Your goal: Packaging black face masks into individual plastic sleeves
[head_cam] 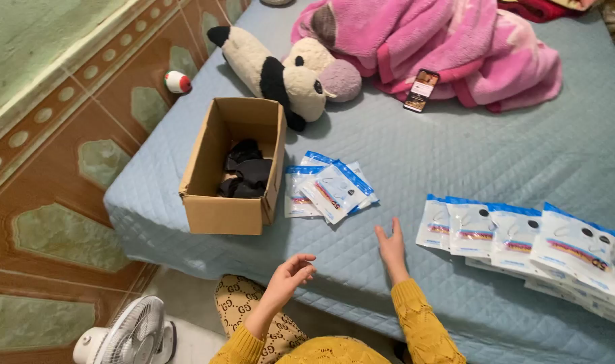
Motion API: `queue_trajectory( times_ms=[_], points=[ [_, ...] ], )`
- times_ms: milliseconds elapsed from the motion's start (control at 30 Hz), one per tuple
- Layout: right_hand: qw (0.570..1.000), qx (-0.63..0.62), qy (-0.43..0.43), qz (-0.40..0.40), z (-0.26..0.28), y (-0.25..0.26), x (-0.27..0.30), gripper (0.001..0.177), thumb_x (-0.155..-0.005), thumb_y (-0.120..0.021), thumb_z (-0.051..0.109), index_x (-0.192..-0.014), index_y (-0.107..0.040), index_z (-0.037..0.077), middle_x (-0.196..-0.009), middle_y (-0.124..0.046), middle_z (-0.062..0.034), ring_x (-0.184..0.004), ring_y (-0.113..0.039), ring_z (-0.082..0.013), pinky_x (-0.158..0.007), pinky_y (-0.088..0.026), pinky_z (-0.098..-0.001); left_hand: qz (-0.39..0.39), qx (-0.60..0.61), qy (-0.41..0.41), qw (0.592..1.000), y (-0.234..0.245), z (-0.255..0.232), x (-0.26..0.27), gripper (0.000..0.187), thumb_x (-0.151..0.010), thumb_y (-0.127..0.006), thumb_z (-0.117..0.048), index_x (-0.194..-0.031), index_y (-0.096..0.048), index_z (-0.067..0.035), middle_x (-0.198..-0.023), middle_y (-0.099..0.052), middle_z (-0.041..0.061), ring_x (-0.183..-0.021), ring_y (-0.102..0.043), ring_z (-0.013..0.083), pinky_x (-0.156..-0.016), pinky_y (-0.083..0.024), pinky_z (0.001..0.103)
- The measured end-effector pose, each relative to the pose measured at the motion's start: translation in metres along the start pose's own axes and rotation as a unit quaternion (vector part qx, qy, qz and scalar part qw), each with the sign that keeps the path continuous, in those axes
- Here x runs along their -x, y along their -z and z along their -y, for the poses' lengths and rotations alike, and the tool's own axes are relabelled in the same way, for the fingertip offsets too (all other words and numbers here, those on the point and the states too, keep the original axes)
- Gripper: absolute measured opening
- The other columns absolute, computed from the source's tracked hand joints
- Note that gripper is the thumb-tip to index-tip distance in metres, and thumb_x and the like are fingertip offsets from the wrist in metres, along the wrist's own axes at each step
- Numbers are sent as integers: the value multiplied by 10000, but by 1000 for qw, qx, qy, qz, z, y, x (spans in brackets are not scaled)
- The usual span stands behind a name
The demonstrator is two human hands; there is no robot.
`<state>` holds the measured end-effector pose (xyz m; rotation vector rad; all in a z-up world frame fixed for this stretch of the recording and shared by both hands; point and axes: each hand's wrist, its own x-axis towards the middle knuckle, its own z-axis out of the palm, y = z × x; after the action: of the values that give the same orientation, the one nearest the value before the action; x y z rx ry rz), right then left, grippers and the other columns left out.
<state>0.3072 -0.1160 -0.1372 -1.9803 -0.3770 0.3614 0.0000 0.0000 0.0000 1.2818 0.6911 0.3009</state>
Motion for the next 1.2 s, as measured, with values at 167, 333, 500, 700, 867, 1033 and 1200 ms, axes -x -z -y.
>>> queue_trajectory(
  times_ms=[167,333,500,700,867,1033,1200],
  points=[
    [953,266,142,3,-15,-76,-52,926,-882,-622,540,-1531,-310,-44,-1493,-453,-285,-1387,-367,-464,-1138,-228,-561,-30,-68,-67,995,51,-34,21,330,-908,-678,-151,-1222,-720,-60,-981,-762,45,-855,-673,116,-779,-530,240],
    [947,271,150,91,-3,-117,-75,922,-904,-601,432,-1597,-181,-9,-1581,-364,-251,-1538,-177,-401,-1213,-28,-625,-61,-157,-165,972,99,-111,33,272,-899,-678,-132,-1142,-758,-42,-985,-804,43,-819,-698,120,-730,-561,250],
    [953,167,206,148,49,-121,-47,837,-964,-580,446,-1646,-208,135,-1620,-335,-240,-1525,-247,-402,-1251,-22,-603,-54,-318,-250,913,141,-186,6,254,-936,-665,-94,-1170,-757,-54,-922,-772,125,-835,-737,251,-790,-601,361],
    [924,128,331,-142,34,-123,-33,309,-1027,-592,157,-1327,-639,100,-1131,-726,-93,-1039,-691,-285,-971,-527,-395,-96,-411,-175,890,212,-183,-120,245,-932,-685,-179,-1159,-759,-119,-996,-773,127,-957,-740,339,-864,-578,474],
    [919,158,328,-151,29,-123,-39,200,-1016,-626,204,-1203,-680,157,-981,-716,-34,-892,-685,-275,-897,-510,-409,-61,-484,8,873,250,-146,-231,451,-969,-632,-390,-1271,-686,-60,-1166,-735,177,-1144,-687,365,-970,-544,492],
    [917,169,329,-146,31,-122,-38,178,-994,-650,215,-1164,-697,189,-943,-721,8,-853,-679,-239,-878,-500,-387,9,-565,99,819,295,-49,-345,644,-929,-619,-548,-1191,-728,29,-1150,-735,246,-1135,-695,402,-948,-563,527],
    [922,150,331,-137,41,-121,-33,171,-991,-646,179,-1152,-691,148,-943,-725,-22,-863,-679,-259,-922,-487,-390,60,-570,197,795,297,-16,-372,690,-962,-561,-599,-1207,-740,21,-1241,-707,261,-1173,-678,410,-964,-555,515]
  ],
)
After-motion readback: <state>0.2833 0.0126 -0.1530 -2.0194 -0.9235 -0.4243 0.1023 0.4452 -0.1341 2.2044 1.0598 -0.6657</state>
